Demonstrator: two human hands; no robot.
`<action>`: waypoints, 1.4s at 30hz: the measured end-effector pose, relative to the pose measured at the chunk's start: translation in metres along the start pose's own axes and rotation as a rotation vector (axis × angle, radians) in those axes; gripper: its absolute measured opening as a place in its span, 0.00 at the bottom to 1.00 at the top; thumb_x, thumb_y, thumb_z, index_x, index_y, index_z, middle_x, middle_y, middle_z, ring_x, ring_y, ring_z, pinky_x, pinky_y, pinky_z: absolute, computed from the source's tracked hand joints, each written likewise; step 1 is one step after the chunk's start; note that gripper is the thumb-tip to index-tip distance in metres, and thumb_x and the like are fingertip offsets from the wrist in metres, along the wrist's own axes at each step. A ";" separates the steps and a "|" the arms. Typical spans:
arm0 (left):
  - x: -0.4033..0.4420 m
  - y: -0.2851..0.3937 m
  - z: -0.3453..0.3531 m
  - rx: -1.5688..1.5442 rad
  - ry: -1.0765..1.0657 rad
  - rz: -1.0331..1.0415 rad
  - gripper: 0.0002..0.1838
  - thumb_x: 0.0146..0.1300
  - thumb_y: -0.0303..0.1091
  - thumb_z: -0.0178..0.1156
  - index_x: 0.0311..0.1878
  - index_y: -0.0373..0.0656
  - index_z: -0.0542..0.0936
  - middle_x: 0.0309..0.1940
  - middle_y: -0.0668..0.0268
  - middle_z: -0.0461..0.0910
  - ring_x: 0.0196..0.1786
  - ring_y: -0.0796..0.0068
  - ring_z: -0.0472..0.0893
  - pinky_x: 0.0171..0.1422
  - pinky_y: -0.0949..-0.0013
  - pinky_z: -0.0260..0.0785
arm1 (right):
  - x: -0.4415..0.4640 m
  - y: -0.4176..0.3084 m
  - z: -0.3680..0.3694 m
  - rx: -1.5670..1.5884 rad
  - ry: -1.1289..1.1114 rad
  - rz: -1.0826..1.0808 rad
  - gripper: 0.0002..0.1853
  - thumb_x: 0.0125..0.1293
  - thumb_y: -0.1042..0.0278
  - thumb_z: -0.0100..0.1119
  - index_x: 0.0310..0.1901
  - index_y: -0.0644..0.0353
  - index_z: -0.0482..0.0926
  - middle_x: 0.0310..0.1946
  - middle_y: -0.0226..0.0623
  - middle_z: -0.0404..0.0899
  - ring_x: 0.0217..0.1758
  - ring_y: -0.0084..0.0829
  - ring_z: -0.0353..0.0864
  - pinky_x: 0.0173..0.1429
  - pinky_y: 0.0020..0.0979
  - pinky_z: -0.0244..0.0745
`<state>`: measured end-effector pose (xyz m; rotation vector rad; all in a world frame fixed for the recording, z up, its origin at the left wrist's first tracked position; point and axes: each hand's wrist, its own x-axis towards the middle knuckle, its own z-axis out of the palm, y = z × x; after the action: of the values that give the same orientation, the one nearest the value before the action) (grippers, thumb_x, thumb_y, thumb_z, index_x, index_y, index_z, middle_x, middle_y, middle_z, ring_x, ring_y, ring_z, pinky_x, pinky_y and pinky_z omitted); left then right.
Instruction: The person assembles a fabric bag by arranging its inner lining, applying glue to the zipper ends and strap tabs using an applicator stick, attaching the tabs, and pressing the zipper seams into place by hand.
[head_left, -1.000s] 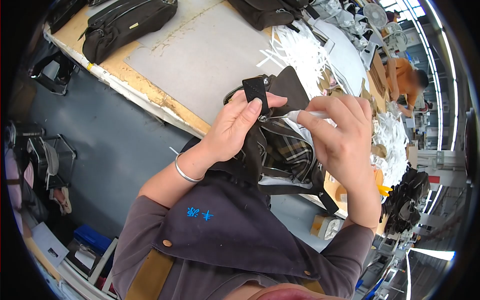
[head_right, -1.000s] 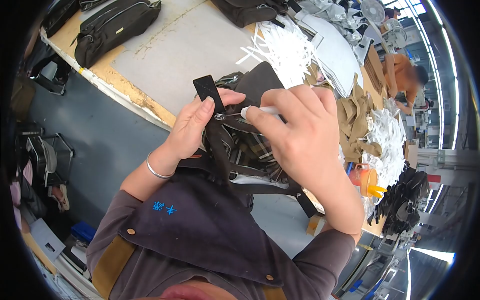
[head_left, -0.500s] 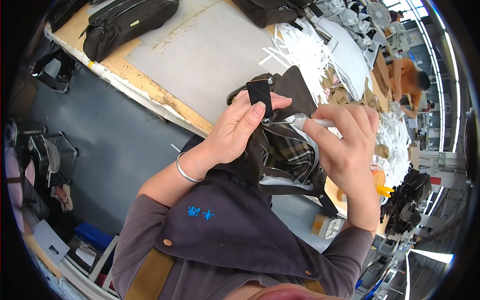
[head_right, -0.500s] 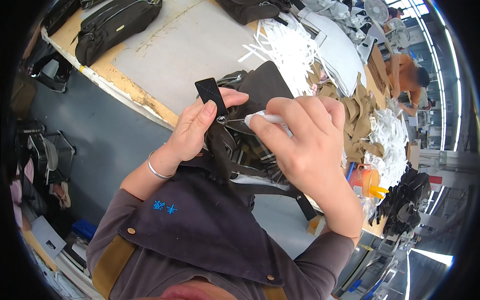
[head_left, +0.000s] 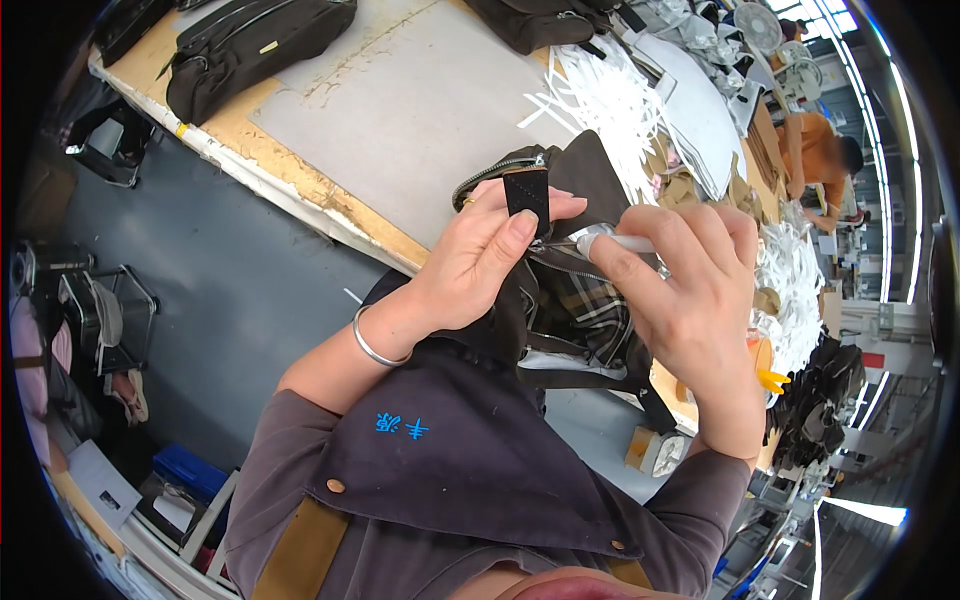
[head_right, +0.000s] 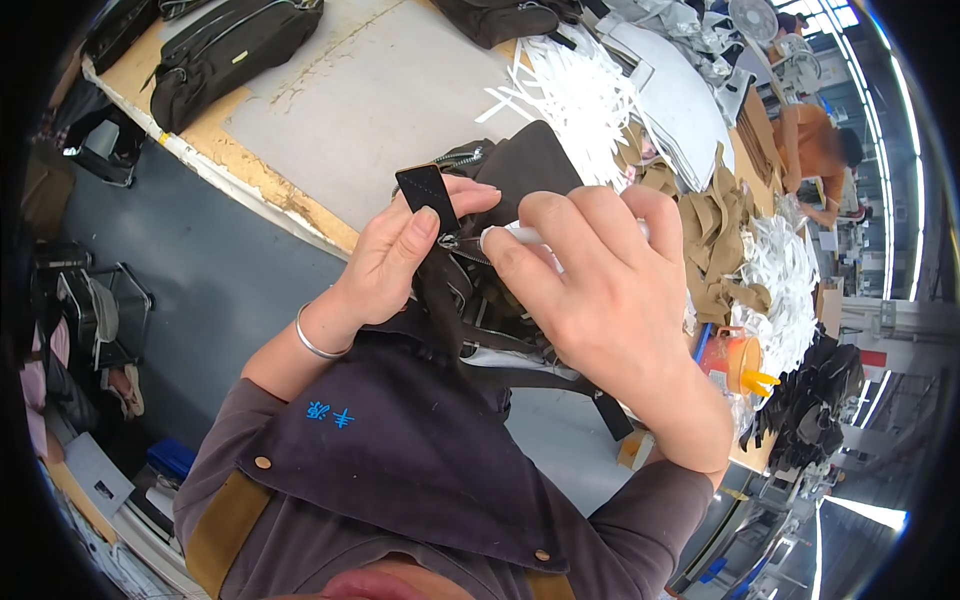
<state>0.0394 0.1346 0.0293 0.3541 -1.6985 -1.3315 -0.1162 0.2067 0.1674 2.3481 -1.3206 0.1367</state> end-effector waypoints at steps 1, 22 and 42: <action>0.000 0.000 0.000 0.032 0.002 0.015 0.25 0.74 0.44 0.36 0.55 0.35 0.76 0.55 0.59 0.74 0.61 0.64 0.67 0.68 0.62 0.55 | -0.001 0.000 0.002 -0.007 0.005 -0.008 0.12 0.45 0.69 0.60 0.36 0.48 0.79 0.34 0.23 0.73 0.35 0.24 0.71 0.45 0.32 0.61; -0.003 -0.006 0.010 0.009 0.132 0.031 0.21 0.73 0.40 0.40 0.52 0.36 0.78 0.51 0.59 0.76 0.55 0.60 0.70 0.64 0.62 0.57 | -0.035 -0.024 0.044 0.566 -0.143 0.523 0.05 0.61 0.62 0.59 0.37 0.50 0.78 0.18 0.30 0.76 0.17 0.37 0.73 0.25 0.33 0.65; -0.005 -0.001 0.019 0.040 0.345 -0.068 0.25 0.74 0.41 0.35 0.52 0.31 0.77 0.50 0.61 0.69 0.52 0.73 0.69 0.58 0.70 0.62 | -0.049 -0.046 0.067 1.951 -0.153 0.993 0.12 0.74 0.66 0.41 0.43 0.61 0.76 0.17 0.19 0.60 0.19 0.12 0.53 0.23 0.17 0.50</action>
<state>0.0266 0.1494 0.0265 0.6317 -1.4348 -1.2060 -0.1126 0.2382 0.0775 2.1291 -3.0539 2.4947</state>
